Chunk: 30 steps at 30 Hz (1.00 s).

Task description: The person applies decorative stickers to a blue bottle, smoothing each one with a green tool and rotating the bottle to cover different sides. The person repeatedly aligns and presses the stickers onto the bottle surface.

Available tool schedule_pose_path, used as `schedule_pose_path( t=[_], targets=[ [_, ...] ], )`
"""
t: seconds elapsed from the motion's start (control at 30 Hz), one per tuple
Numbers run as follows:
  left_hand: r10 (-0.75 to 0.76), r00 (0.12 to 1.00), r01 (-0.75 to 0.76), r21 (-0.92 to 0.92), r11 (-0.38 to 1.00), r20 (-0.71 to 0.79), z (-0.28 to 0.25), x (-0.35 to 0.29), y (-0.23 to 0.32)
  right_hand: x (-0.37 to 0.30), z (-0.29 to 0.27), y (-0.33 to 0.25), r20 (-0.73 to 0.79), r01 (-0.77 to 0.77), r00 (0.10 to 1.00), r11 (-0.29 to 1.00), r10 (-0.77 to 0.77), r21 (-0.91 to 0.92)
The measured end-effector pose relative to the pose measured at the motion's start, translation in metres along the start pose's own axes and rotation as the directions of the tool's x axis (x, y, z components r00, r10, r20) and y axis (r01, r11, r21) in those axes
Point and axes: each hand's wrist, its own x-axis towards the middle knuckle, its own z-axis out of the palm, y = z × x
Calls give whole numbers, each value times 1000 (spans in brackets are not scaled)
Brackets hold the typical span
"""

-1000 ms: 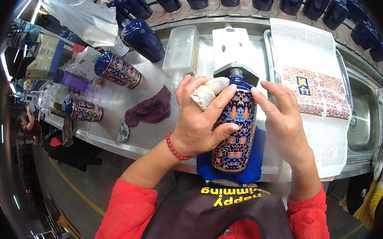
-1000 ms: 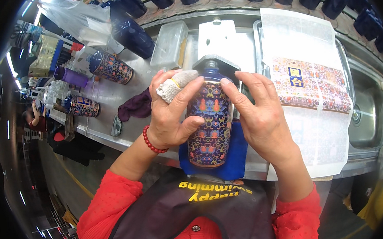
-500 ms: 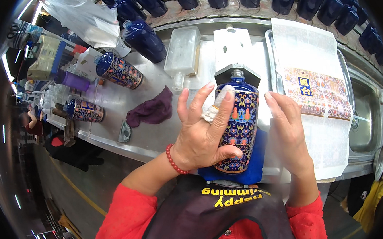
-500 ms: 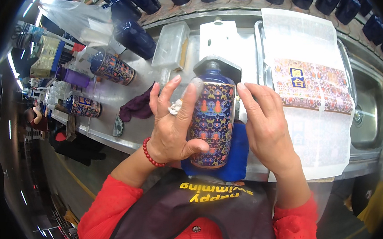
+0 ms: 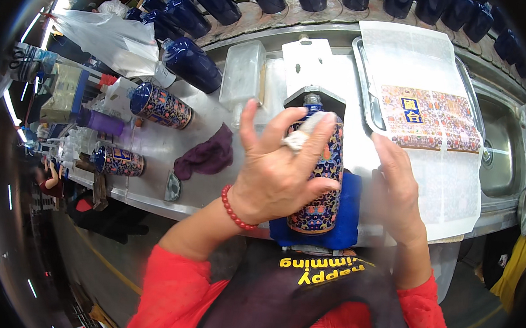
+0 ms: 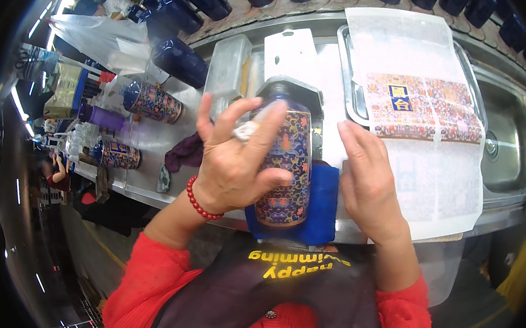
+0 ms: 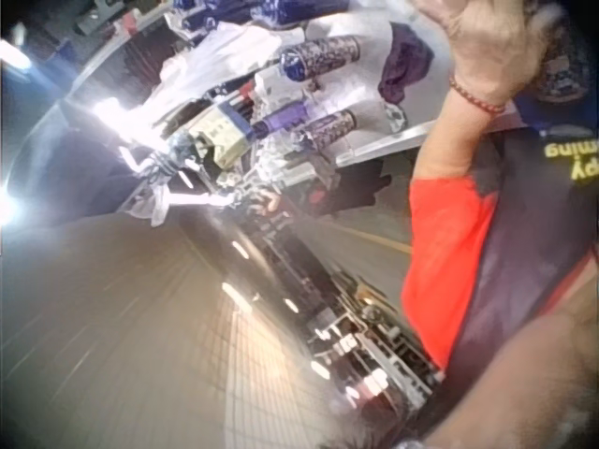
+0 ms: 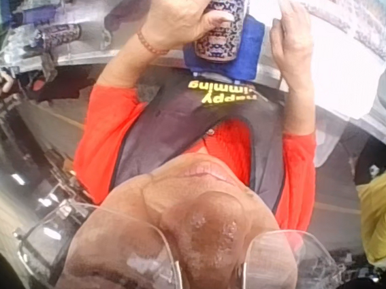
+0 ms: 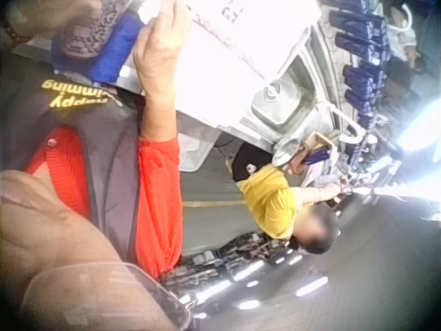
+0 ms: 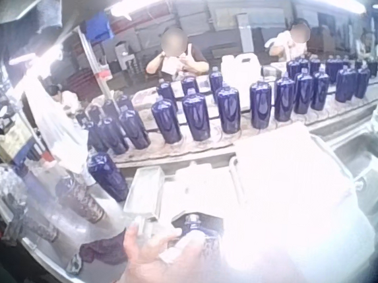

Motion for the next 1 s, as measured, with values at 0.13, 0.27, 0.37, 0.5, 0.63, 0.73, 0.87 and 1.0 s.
schedule_pose_path(
  t=[0.13, 0.27, 0.37, 0.5, 0.63, 0.73, 0.87, 1.0],
  targets=[
    [-104, 993, 94, -171, 981, -51, 5, -22, -6, 22, -10, -3, 97, -435, 894, 796, 438, 420],
    [-123, 989, 109, -167, 980, -79, 13, -27, -6, 58, -6, 16, 179, -341, 940, 788, 290, 512],
    [-115, 990, 100, -162, 982, -85, 12, -27, -8, 66, 8, 30, 272, -428, 904, 709, 331, 560],
    [-98, 992, 83, -161, 983, -85, 12, -27, -11, 58, 21, 38, 229, -408, 911, 667, 344, 624],
    [-71, 992, 52, -183, 982, -102, 14, -25, -20, 52, 24, 36, 207, -414, 900, 603, 384, 682],
    [-41, 993, 20, -188, 982, -111, 14, -19, -26, 52, 23, 32, 134, -367, 914, 637, 383, 678],
    [59, 995, -74, -192, 979, -82, 10, -3, -32, 47, 24, 26, 72, -370, 866, 538, 495, 757],
    [194, 978, -183, -131, 974, 75, 11, 10, -39, 36, 22, 24, 96, -355, 864, 464, 494, 811]
  ],
)
